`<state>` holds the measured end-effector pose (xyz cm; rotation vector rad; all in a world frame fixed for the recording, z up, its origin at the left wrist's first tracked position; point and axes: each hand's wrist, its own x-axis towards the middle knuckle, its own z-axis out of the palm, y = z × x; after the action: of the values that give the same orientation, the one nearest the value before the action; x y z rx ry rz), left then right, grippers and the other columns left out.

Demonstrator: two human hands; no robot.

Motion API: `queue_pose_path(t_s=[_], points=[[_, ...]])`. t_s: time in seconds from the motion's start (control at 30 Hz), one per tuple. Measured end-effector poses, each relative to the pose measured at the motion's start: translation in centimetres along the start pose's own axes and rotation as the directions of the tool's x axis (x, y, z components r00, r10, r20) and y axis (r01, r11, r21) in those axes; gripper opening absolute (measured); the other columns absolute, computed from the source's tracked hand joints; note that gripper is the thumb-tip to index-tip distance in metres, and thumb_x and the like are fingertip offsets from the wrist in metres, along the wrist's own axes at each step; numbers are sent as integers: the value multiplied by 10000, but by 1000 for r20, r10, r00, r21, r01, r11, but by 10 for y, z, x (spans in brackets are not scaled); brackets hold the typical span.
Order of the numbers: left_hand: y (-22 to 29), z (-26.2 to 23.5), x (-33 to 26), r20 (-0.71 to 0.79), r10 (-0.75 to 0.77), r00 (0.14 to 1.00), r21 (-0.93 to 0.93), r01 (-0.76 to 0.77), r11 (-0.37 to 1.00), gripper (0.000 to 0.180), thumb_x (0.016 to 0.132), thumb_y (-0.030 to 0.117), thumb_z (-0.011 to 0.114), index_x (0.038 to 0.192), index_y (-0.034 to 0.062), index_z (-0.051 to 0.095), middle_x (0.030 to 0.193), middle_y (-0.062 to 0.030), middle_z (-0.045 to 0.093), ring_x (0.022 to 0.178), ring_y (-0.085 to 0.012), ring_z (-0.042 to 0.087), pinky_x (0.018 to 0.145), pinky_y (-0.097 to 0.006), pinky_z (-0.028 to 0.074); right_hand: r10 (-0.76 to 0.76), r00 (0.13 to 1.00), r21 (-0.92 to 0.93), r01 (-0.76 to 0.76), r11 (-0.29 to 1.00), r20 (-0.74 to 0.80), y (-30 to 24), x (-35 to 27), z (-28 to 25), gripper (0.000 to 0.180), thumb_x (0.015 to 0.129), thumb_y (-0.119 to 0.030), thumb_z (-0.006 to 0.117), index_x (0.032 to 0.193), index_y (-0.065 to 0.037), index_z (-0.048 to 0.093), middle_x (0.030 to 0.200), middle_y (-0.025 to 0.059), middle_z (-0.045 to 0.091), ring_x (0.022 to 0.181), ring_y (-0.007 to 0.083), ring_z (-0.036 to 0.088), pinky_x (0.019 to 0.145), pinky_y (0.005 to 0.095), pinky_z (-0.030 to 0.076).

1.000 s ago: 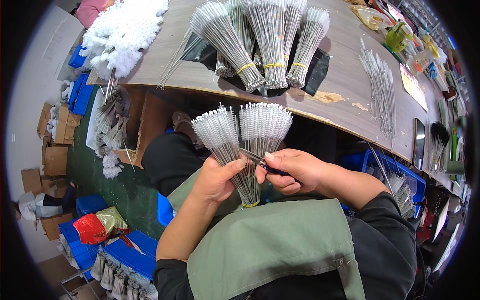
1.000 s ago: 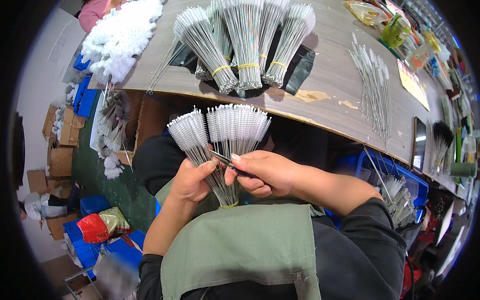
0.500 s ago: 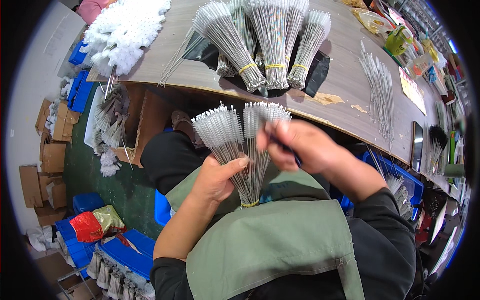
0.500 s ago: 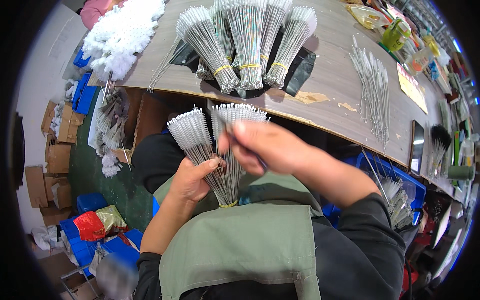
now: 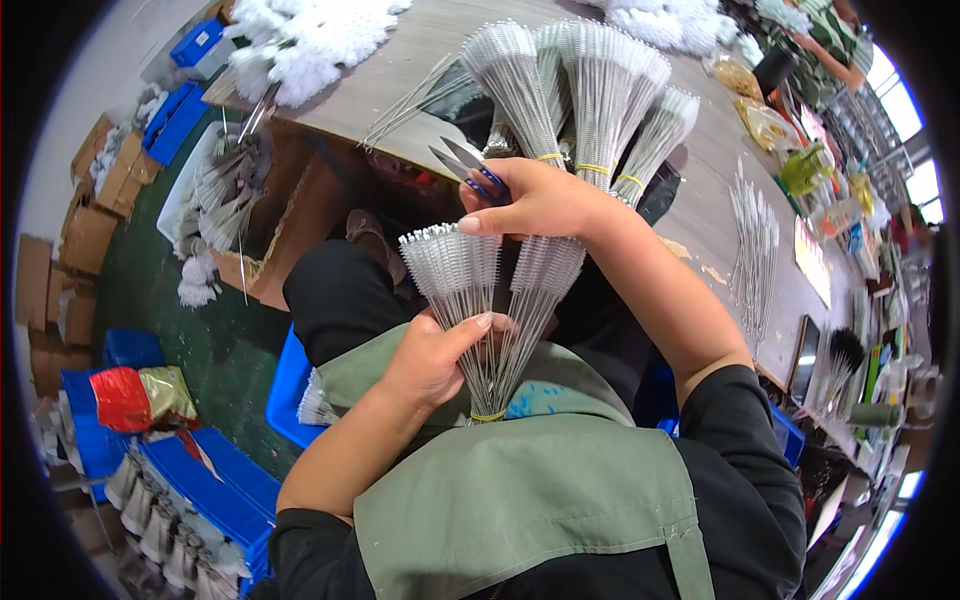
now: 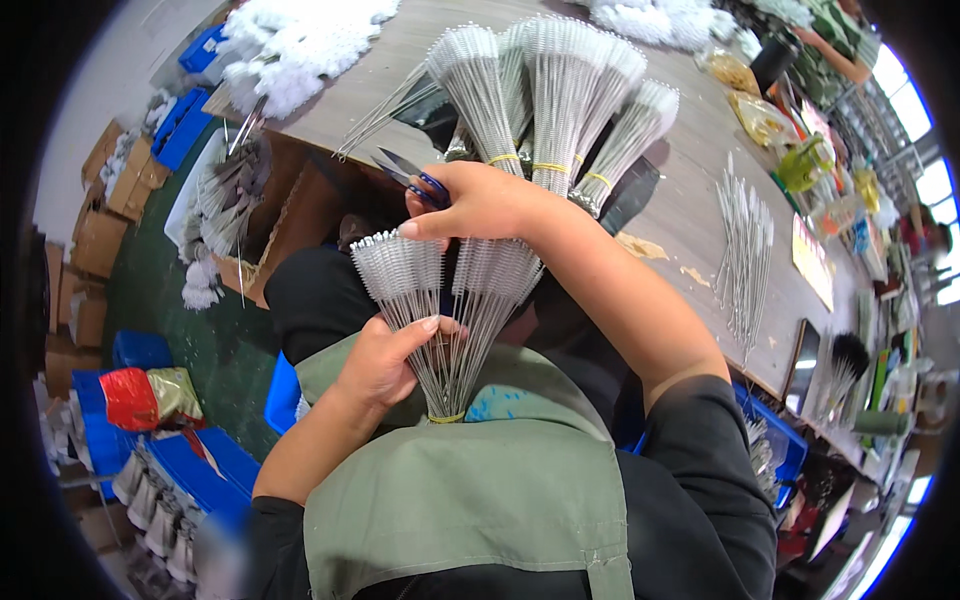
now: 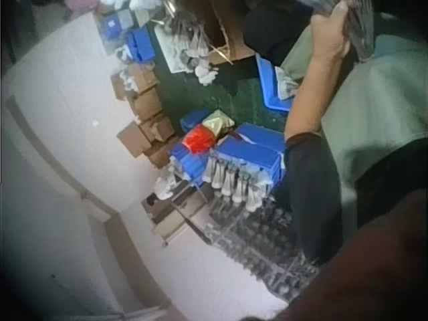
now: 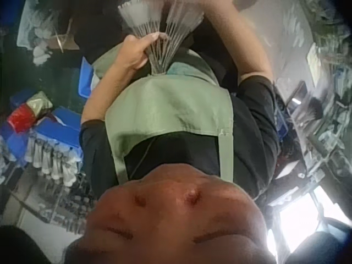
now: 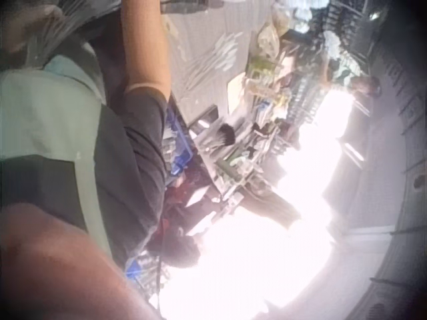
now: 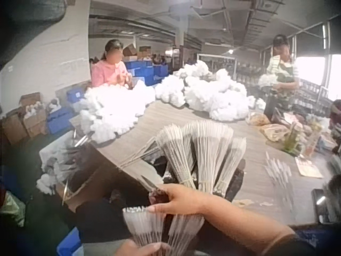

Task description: The recorder is trimming and assembling small white cleaning brushes at a workbench.

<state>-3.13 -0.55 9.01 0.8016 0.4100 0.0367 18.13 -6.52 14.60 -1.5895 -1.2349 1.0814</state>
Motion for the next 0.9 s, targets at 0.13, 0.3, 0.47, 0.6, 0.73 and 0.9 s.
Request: queue_pose_path(t_s=[0.13,0.3,0.47,0.6,0.73,0.9], points=[[-2,-1,-2,-48,27,998,21,-26,999,183,872,64,576,1009,-53,603,928,-134,643,840,-227,642,790,-363,531,48,998,11,-47,999,-39,-3,-3,3,288,782,-216,750,921,-53,558,723,-17,563,631,58,539,523,206,420],[-2,0,-4,-76,10,997,-57,-14,998,217,860,74,605,1042,-42,587,947,-116,639,841,-201,637,764,-333,527,49,999,96,-47,994,-12,-3,-7,2,254,789,-134,735,952,-43,564,742,-20,574,647,66,562,547,195,434],[-8,-5,-1,-85,50,995,-53,-54,997,221,853,57,612,1057,-18,572,971,-90,625,825,-179,623,742,-324,525,40,999,176,-42,983,16,-1,-12,0,241,783,-86,726,969,-47,577,761,-22,582,662,63,557,589,190,439],[-3,2,-2,-100,62,993,-20,-65,998,227,820,31,648,1030,3,567,930,-58,614,807,-156,610,728,-307,518,89,995,163,-97,982,55,-2,-14,-2,224,772,-96,738,907,-55,564,751,-24,569,670,53,541,575,192,427],[-2,2,-1,-89,73,993,73,-66,995,250,796,26,674,1020,5,564,908,-52,608,791,-149,603,727,-297,510,15,996,212,-32,977,83,-9,-18,0,256,769,-191,758,863,-67,555,719,-51,511,655,49,476,587,202,390],[2,1,-2,8,82,997,119,-83,989,342,783,61,696,1080,-3,538,942,-77,604,794,-163,600,761,-310,502,16,998,76,-20,997,53,-4,-20,-3,270,767,-212,760,875,-61,564,745,-52,515,673,56,476,626,207,396]])
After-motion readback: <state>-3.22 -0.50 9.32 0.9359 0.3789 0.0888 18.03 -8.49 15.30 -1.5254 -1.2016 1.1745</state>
